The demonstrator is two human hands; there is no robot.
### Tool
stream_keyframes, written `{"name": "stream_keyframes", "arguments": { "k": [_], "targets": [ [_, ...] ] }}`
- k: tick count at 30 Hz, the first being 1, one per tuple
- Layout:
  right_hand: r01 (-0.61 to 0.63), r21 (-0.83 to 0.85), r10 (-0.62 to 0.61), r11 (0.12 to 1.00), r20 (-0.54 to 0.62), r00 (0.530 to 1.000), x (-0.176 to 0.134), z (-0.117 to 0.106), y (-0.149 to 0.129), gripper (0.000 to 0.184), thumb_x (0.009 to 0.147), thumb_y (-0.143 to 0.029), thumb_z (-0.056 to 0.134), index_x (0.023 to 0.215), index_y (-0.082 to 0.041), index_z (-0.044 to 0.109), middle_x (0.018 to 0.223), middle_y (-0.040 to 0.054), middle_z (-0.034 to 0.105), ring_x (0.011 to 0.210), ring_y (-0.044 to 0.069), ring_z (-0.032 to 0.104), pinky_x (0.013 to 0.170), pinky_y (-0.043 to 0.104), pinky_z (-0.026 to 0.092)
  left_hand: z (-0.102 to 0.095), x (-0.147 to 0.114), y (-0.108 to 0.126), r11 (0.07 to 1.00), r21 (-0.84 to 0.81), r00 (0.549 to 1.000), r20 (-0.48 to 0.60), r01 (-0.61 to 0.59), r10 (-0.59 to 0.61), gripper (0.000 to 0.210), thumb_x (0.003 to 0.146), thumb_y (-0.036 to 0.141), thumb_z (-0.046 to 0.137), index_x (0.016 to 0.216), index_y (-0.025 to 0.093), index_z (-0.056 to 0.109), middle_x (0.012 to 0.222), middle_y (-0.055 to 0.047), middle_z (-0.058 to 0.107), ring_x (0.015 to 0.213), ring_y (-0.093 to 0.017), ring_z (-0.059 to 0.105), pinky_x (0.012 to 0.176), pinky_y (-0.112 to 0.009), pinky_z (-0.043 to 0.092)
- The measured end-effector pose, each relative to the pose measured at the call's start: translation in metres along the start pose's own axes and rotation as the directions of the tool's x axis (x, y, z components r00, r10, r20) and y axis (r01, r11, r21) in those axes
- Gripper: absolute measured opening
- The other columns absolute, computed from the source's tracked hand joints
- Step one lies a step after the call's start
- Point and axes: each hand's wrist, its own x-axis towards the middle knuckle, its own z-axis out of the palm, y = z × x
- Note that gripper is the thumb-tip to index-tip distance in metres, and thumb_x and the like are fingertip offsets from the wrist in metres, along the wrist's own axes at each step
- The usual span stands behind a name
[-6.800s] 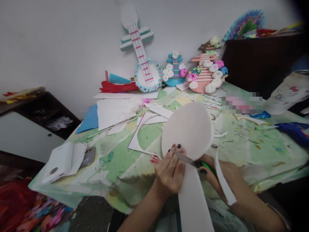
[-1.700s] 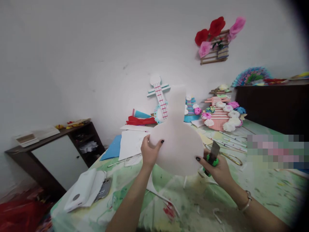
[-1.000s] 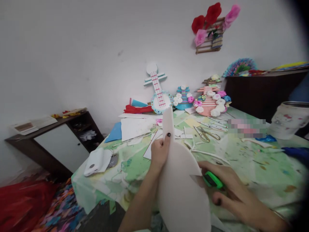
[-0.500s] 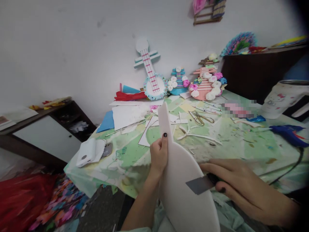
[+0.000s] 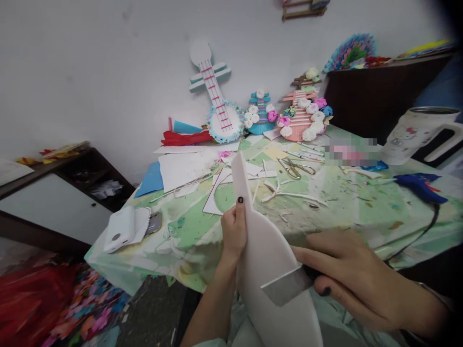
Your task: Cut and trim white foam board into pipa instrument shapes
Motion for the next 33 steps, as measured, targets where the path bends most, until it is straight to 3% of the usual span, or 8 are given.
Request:
{"name": "stream_keyframes", "arguments": {
  "k": [10,18,21,33],
  "targets": [
    [0.013,-0.044,-0.014,0.999,-0.02,1.0,0.007,0.001,-0.007,0.042,0.097,-0.038,0.027,0.126,-0.016,0.048,0.07,0.0019,0.049,0.058,0.016,0.044,0.054,0.03,0.025,0.003,-0.003,-0.004,0.993,-0.112,0.999,0.006,0.039,-0.039,0.052,0.083,0.062,0.038,0.053,0.02,0.031,0.051,0.005,0.03,0.049,-0.009,0.029,0.046,-0.024,0.024],
    [-0.005,-0.057,0.006,0.998,0.029,1.0,0.004,-0.001,0.001,0.046,0.098,-0.036,0.027,0.138,-0.017,0.037,0.072,0.0012,0.051,0.06,0.015,0.047,0.055,0.029,0.027,0.0,-0.004,-0.006,0.986,-0.135,0.995,0.026,0.095,-0.093,0.054,0.082,0.065,0.038,0.052,0.02,0.033,0.048,0.005,0.032,0.046,-0.009,0.03,0.044,-0.024,0.025],
    [-0.051,-0.072,0.054,0.996,0.04,0.998,0.002,0.0,0.002,0.046,0.097,-0.035,0.028,0.139,-0.019,0.037,0.073,0.0017,0.053,0.062,0.016,0.05,0.056,0.029,0.03,0.0,-0.005,-0.008,0.991,-0.108,0.997,0.001,0.082,-0.082,0.054,0.082,0.064,0.04,0.051,0.02,0.032,0.048,0.005,0.03,0.045,-0.009,0.029,0.043,-0.024,0.023],
    [-0.005,-0.086,0.003,0.996,-0.023,1.0,0.008,0.001,-0.004,0.044,0.096,-0.035,0.032,0.136,-0.019,0.04,0.071,0.0008,0.051,0.057,0.015,0.046,0.053,0.028,0.028,-0.003,-0.006,-0.01,0.997,-0.072,1.0,0.006,0.025,-0.025,0.053,0.083,0.062,0.04,0.051,0.02,0.036,0.047,0.004,0.034,0.047,-0.01,0.032,0.044,-0.024,0.025]
  ]
}}
